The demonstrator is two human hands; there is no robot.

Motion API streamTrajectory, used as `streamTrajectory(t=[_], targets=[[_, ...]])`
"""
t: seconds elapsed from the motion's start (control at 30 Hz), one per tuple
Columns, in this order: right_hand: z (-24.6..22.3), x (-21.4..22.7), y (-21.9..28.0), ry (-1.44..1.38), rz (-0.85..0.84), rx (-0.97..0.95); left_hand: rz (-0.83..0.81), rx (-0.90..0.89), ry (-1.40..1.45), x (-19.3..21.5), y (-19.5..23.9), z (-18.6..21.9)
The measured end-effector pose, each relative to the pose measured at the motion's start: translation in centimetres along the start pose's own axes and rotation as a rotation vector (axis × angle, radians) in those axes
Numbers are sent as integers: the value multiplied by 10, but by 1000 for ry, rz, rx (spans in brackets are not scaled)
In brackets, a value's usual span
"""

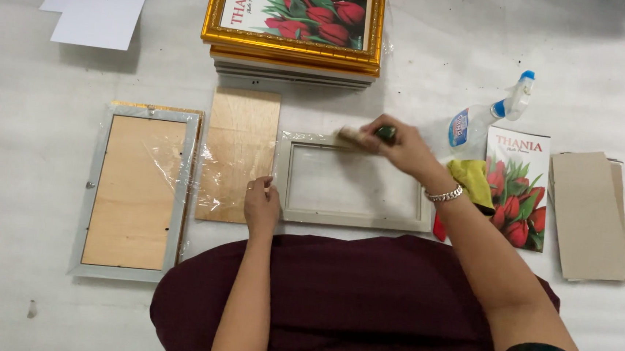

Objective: Cleaning a picture frame and assembling it with a picture and backing board

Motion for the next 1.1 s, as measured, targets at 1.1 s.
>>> streamTrajectory(t=[1.1], targets=[[-73,-98,0,-63,-91,229,59,-101,-57,-5,0,-14]])
Point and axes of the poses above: each hand's wrist, its own y-axis away from the middle knuckle, its own x-axis out of the back of the hand, z = x × y, the point moved 8 cm from there along -y, towards the middle knuckle, and after that the axes turned 3 degrees about y, right-handed, at the moved point
